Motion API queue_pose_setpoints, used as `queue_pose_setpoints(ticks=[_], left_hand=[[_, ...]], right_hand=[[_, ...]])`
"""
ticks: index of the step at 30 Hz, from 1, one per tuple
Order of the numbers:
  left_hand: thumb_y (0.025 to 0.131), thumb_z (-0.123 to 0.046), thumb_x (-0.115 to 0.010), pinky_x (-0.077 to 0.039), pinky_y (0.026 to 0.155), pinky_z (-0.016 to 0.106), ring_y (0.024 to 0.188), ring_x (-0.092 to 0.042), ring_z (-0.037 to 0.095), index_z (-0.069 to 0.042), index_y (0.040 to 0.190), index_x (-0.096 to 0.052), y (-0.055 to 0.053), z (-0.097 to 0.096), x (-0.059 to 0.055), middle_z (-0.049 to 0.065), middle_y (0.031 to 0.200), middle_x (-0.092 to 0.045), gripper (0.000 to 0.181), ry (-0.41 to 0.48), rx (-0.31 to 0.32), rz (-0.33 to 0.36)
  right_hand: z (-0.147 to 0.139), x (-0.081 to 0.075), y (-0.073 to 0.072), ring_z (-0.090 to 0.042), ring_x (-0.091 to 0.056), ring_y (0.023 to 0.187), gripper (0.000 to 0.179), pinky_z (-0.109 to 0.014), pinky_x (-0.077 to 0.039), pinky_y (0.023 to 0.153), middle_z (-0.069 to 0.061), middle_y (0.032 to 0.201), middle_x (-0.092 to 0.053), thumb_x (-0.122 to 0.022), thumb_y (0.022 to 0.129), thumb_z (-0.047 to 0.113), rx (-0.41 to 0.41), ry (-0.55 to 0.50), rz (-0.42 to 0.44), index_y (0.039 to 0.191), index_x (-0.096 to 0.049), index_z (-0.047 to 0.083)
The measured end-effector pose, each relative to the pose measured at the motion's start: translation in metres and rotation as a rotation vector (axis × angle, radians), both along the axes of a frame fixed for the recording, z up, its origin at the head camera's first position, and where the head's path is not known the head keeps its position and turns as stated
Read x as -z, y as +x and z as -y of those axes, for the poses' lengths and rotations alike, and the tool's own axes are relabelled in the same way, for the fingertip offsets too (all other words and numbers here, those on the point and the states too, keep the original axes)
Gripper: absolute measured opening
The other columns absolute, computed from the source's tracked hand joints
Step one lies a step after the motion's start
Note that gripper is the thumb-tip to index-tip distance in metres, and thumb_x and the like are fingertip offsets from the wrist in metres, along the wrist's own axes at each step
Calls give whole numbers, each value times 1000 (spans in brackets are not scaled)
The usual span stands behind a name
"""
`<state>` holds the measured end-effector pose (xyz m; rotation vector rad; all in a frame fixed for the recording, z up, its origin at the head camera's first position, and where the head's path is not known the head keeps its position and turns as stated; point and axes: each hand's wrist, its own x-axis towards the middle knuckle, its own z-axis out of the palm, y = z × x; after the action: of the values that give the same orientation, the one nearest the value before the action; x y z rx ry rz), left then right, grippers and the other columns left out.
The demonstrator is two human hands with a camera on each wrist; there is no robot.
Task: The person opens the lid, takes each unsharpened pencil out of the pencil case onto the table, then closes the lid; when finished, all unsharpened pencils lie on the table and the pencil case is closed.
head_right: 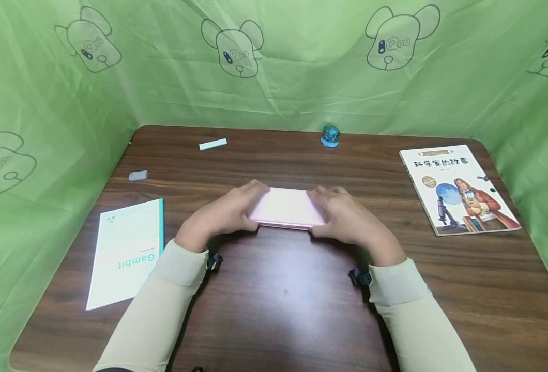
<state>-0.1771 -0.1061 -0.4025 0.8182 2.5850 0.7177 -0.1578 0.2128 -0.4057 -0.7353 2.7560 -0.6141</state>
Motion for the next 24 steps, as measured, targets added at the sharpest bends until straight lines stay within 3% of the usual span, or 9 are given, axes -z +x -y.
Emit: queue_pose_setpoints(ticks=[7,13,20,24], left_hand=[[94,-17,-90,-34,138,53,167,-38,43,-1,173,-33,3,-11,-5,26,176,-42,99,-98,0,-81],[90,-18,-91,-41,134,51,159,-49,44,1,171,-35,5,-18,-5,25,169,-51,101,-127,-5,-158],[88,-13,-89,-36,136,57,162,-41,53,-1,172,-30,8,-21,-2,36,170,-44,103,-126,-34,-67],[87,-10,-89,-35,136,58,162,-41,55,-3,167,-36,7,-21,-2,36,168,-46,96,-95,-39,-61]], right_hand=[[6,0,5,-62,-47,152,95,-73,-44,124,-35,170,-46,-90,86,28,-18,43,-49,168,-48,2],[14,1,6,-62,-48,152,93,-72,-41,127,-38,167,-48,-90,89,28,-44,70,-112,165,-48,-6],[14,6,9,-59,-50,153,93,-68,-41,128,-38,163,-51,-91,88,30,-66,69,-133,162,-49,-9],[13,5,7,-58,-53,151,93,-68,-44,126,-39,161,-52,-93,87,31,-88,72,-166,161,-51,-8]])
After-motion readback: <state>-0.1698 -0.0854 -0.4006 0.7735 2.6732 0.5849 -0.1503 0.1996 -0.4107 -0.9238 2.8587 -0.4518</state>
